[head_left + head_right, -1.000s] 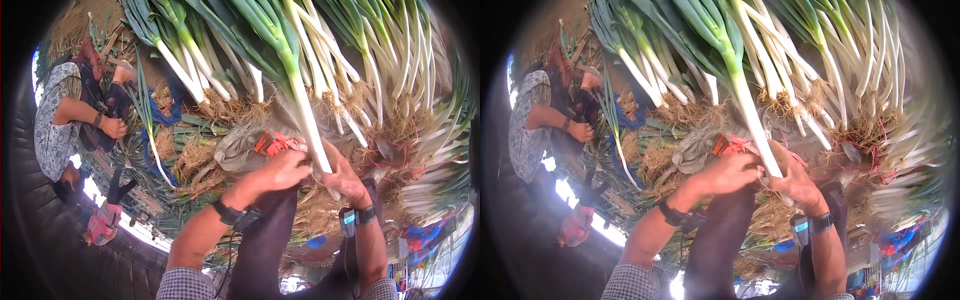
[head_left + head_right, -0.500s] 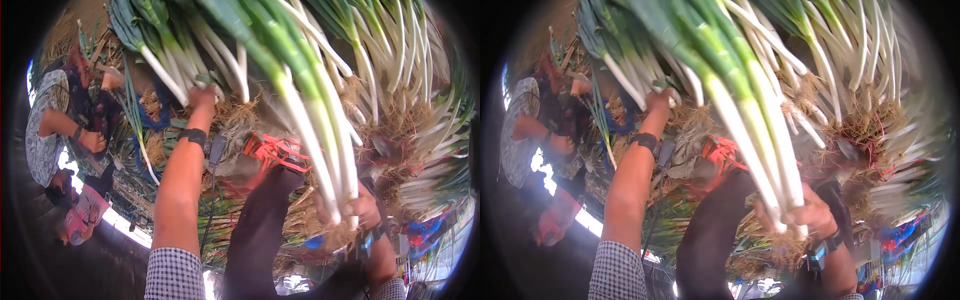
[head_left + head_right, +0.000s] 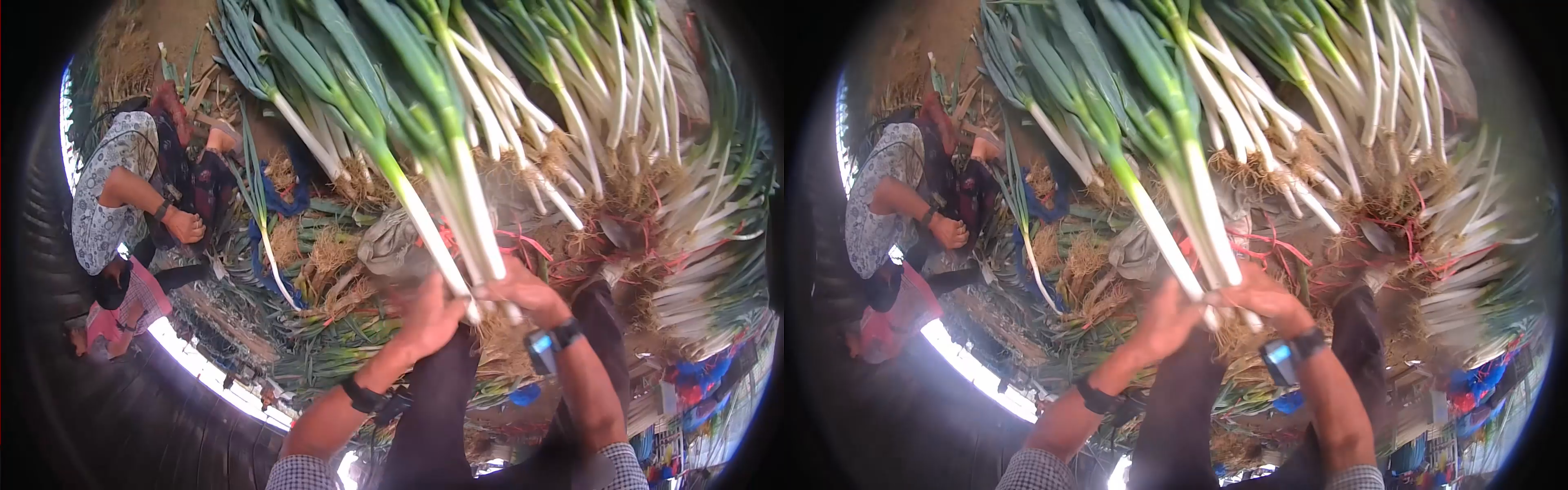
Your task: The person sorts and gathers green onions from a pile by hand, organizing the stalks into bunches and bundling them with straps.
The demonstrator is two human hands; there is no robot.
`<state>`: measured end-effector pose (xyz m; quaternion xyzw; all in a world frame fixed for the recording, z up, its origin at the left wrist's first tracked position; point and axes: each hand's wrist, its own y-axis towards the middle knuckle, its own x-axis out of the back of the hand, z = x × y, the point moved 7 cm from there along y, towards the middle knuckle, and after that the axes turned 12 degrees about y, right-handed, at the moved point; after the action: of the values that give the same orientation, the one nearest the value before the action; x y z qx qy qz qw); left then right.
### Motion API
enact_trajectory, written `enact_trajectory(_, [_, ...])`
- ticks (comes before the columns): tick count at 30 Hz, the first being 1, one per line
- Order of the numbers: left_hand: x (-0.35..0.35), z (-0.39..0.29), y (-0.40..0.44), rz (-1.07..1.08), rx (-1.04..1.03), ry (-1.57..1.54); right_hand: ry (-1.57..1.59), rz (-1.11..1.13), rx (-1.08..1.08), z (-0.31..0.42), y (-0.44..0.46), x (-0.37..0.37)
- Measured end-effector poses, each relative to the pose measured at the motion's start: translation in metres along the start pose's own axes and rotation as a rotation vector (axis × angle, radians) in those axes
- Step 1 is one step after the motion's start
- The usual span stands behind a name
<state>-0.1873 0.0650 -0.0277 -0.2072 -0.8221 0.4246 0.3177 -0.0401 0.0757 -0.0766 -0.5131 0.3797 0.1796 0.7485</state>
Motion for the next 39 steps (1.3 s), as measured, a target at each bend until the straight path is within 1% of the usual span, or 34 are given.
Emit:
enact_trajectory(1, [-0.008,-0.001,-0.006,0.061,-0.046,0.078,-0.029,0.033,0.032,-0.010,0.006,0.005])
enact_trajectory(3, [-0.008,-0.012,-0.010,0.159,-0.113,0.216,-0.184,-0.001,-0.039,-0.012,0.014,0.005])
enact_trajectory(6, [0.010,-0.023,-0.010,0.287,-0.162,0.391,0.008,0.115,0.044,0.009,-0.007,-0.005])
enact_trajectory(8, [0.023,-0.012,-0.001,0.302,0.123,-0.174,-0.036,0.146,0.033,0.019,-0.028,-0.009])
enact_trajectory(9, [0.031,-0.033,0.003,0.219,0.097,-0.049,-0.083,0.156,0.025,0.020,-0.041,-0.013])
enact_trajectory(10, [0.020,-0.020,0.019,0.237,0.160,-0.454,-0.134,0.145,0.018,0.024,-0.057,-0.012])
enact_trajectory(11, [0.009,-0.008,0.036,0.231,0.250,-0.954,-0.350,0.021,0.035,0.039,-0.086,-0.007])
enact_trajectory(12, [-0.003,0.004,0.053,0.213,0.341,-1.352,-0.018,0.167,0.056,0.029,-0.112,-0.010])
enact_trajectory(13, [-0.018,-0.032,0.063,0.420,0.105,-1.304,0.376,0.379,0.244,-0.007,-0.127,0.005])
enact_trajectory(14, [-0.036,-0.064,0.067,0.587,-0.144,-1.249,0.088,0.246,0.163,-0.006,-0.157,0.012])
enact_trajectory(15, [-0.063,-0.071,0.072,0.482,-0.101,-1.461,-0.194,0.148,0.054,-0.004,-0.190,0.017])
enact_trajectory(16, [-0.085,-0.065,0.073,0.347,-0.045,-1.653,-0.387,0.041,-0.013,-0.010,-0.214,0.027])
enact_trajectory(18, [-0.139,-0.075,0.055,0.321,-0.069,-1.469,-0.308,-0.086,-0.140,0.003,-0.282,0.038])
enact_trajectory(19, [-0.164,-0.097,0.033,0.285,0.017,-1.541,-0.404,-0.132,-0.069,-0.005,-0.309,0.045])
enact_trajectory(20, [-0.183,-0.111,0.013,0.255,0.109,-1.609,-0.406,-0.166,-0.115,-0.017,-0.337,0.053])
enact_trajectory(22, [-0.216,-0.103,-0.010,0.391,-0.019,-1.530,-0.385,-0.218,-0.064,-0.033,-0.388,0.059])
enact_trajectory(23, [-0.227,-0.111,-0.024,0.435,0.014,-1.536,-0.349,-0.240,-0.076,-0.038,-0.410,0.060])
enact_trajectory(25, [-0.247,-0.151,-0.052,0.343,0.119,-1.497,-0.282,-0.268,-0.088,-0.045,-0.446,0.067])
enact_trajectory(26, [-0.255,-0.170,-0.064,0.298,0.167,-1.473,-0.302,-0.280,-0.023,-0.054,-0.460,0.071])
enact_trajectory(28, [-0.278,-0.212,-0.071,0.371,0.180,-1.403,-0.344,-0.307,0.108,-0.079,-0.481,0.086])
enact_trajectory(29, [-0.291,-0.235,-0.074,0.411,0.179,-1.376,-0.248,-0.355,0.145,-0.072,-0.495,0.087])
enact_trajectory(31, [-0.318,-0.290,-0.081,0.473,0.152,-1.306,-0.103,-0.420,0.133,-0.084,-0.516,0.097])
enact_trajectory(32, [-0.335,-0.320,-0.091,0.487,0.178,-1.174,-0.031,-0.451,0.128,-0.090,-0.527,0.101])
enact_trajectory(33, [-0.357,-0.344,-0.094,0.589,0.164,-1.218,0.006,-0.479,0.177,-0.091,-0.541,0.105])
enact_trajectory(35, [-0.407,-0.389,-0.114,0.833,0.124,-1.203,0.162,-0.621,0.172,-0.088,-0.585,0.111])
enact_trajectory(36, [-0.434,-0.398,-0.125,1.148,0.060,-1.342,0.244,-0.652,0.161,-0.092,-0.600,0.115])
enact_trajectory(37, [-0.462,-0.411,-0.128,1.083,-0.018,-1.168,0.234,-0.631,0.101,-0.108,-0.615,0.127])
enact_trajectory(38, [-0.493,-0.428,-0.139,0.986,-0.116,-0.953,0.220,-0.676,0.062,-0.117,-0.633,0.136])
enact_trajectory(39, [-0.522,-0.444,-0.145,0.911,-0.266,-0.734,0.185,-0.771,0.028,-0.123,-0.658,0.146])
